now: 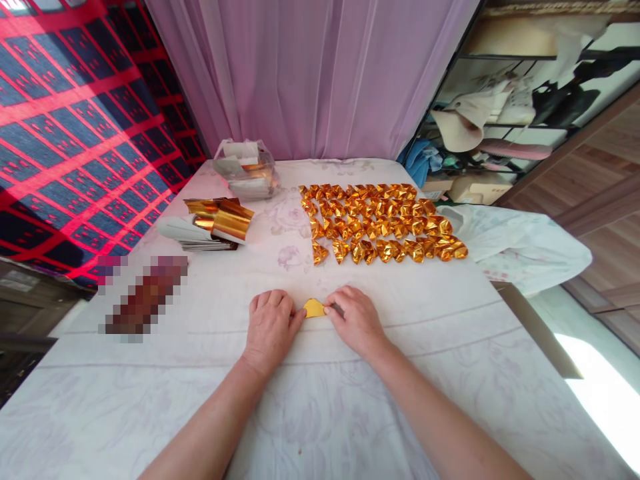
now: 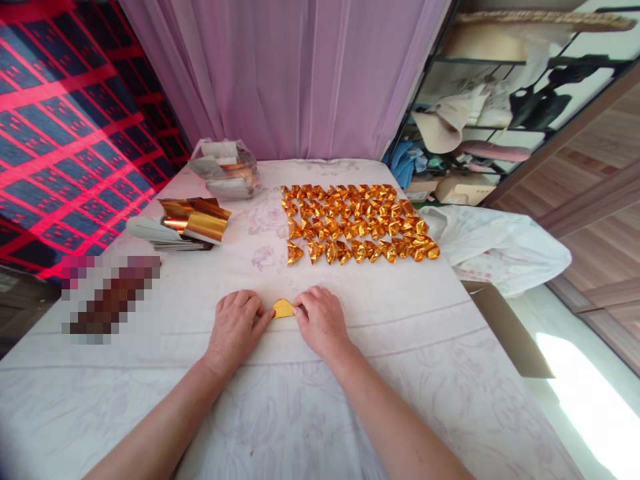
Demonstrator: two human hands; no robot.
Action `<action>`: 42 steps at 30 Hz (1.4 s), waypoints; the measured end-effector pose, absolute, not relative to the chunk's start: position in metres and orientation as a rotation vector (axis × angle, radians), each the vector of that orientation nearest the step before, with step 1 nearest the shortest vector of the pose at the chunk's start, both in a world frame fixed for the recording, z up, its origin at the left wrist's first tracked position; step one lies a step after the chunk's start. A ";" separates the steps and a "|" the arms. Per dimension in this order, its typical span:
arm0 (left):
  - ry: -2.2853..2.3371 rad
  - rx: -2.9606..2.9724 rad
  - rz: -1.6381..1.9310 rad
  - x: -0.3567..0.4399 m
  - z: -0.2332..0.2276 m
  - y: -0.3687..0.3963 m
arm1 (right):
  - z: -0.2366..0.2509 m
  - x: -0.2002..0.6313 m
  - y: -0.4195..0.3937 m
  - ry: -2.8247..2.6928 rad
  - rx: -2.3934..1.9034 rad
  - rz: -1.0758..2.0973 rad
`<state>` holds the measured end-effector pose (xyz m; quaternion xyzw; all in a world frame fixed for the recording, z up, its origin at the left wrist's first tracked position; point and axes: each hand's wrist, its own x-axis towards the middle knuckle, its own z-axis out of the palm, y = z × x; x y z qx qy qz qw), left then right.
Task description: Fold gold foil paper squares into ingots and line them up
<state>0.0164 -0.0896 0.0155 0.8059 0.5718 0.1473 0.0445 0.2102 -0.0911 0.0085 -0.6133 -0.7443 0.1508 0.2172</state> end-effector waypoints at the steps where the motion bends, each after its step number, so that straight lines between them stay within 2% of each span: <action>1: 1.752 2.465 0.459 0.017 0.015 -0.090 | 0.009 0.210 -0.091 -2.065 -1.704 0.416; 42: 1.721 2.515 0.560 0.015 0.014 -0.087 | 0.007 0.207 -0.093 -2.077 -1.678 0.242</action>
